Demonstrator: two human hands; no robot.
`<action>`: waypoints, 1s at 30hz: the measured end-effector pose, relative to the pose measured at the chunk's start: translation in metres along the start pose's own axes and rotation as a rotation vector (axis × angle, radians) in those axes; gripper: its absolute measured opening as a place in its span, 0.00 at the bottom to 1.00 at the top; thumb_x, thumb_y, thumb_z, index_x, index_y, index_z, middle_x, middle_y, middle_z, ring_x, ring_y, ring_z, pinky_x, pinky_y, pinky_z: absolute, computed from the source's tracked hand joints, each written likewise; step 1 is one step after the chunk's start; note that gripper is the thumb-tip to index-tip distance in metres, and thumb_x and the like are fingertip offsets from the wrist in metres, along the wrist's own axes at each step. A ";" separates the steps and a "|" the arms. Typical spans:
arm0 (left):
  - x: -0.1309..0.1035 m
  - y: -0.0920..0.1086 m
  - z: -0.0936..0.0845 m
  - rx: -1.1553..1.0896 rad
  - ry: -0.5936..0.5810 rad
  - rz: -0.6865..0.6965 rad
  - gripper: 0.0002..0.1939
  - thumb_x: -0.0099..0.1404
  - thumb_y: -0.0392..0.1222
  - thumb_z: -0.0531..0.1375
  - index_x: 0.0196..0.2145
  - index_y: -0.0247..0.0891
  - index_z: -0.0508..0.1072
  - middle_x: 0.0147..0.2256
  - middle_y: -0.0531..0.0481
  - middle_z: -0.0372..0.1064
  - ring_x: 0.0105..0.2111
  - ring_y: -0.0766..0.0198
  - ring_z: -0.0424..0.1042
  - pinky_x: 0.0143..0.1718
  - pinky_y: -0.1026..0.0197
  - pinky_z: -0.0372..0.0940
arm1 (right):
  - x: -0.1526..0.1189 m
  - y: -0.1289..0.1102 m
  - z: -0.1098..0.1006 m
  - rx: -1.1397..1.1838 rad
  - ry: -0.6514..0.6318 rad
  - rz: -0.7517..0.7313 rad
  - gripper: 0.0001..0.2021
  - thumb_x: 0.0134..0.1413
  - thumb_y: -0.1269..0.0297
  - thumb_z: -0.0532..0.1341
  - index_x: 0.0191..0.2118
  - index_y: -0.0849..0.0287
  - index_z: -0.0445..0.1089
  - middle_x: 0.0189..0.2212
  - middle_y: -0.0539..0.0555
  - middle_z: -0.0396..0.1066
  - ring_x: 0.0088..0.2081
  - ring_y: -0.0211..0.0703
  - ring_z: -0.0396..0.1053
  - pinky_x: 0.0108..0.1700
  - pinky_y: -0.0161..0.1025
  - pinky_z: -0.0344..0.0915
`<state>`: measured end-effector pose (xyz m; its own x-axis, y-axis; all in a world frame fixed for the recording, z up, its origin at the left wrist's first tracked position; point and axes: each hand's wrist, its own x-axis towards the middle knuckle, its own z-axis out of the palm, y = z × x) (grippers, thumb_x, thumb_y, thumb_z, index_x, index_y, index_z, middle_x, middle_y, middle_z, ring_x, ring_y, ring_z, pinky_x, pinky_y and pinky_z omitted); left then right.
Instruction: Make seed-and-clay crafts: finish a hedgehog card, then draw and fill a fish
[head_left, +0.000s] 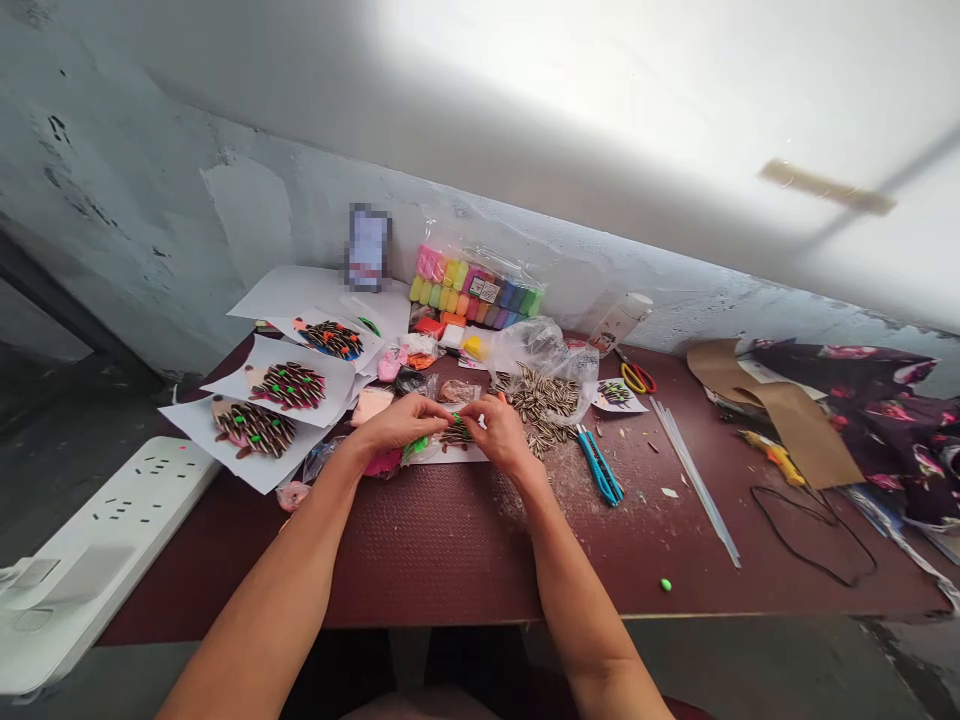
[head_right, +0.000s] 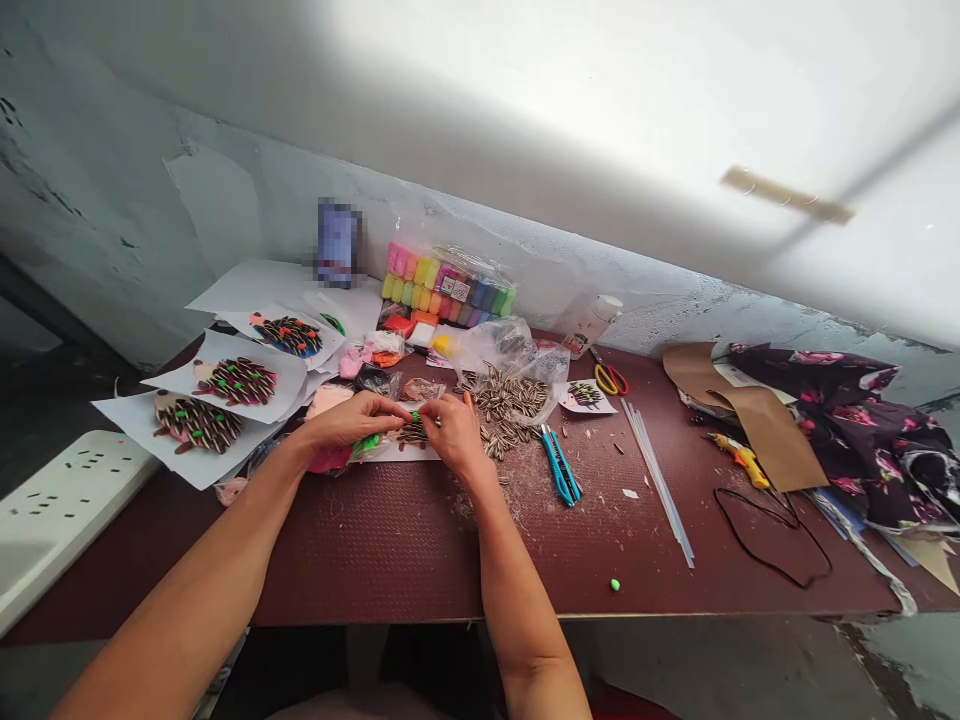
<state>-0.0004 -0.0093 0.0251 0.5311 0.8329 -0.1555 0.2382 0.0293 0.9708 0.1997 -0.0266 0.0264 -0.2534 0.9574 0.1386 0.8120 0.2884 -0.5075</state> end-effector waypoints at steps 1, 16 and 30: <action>0.000 0.001 0.000 0.005 -0.006 0.002 0.22 0.53 0.53 0.65 0.38 0.33 0.83 0.24 0.50 0.72 0.26 0.63 0.66 0.26 0.64 0.58 | 0.000 0.000 0.000 0.004 0.005 -0.003 0.10 0.58 0.72 0.62 0.37 0.52 0.81 0.33 0.51 0.74 0.37 0.41 0.71 0.66 0.54 0.51; 0.003 -0.006 0.001 0.049 -0.047 0.012 0.22 0.54 0.51 0.61 0.39 0.34 0.83 0.29 0.49 0.75 0.28 0.62 0.66 0.28 0.64 0.56 | -0.004 -0.004 -0.005 -0.009 -0.017 -0.030 0.15 0.54 0.75 0.58 0.36 0.52 0.81 0.30 0.49 0.69 0.35 0.40 0.68 0.65 0.53 0.50; 0.000 0.001 0.000 0.051 -0.036 -0.031 0.25 0.53 0.54 0.63 0.41 0.32 0.82 0.27 0.50 0.73 0.28 0.62 0.66 0.27 0.63 0.56 | -0.003 -0.008 -0.008 -0.015 -0.043 -0.023 0.16 0.54 0.76 0.58 0.39 0.53 0.81 0.31 0.50 0.69 0.37 0.42 0.69 0.64 0.52 0.51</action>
<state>0.0004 -0.0092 0.0264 0.5515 0.8117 -0.1926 0.2957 0.0257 0.9549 0.1984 -0.0320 0.0363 -0.2943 0.9490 0.1130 0.8133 0.3108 -0.4919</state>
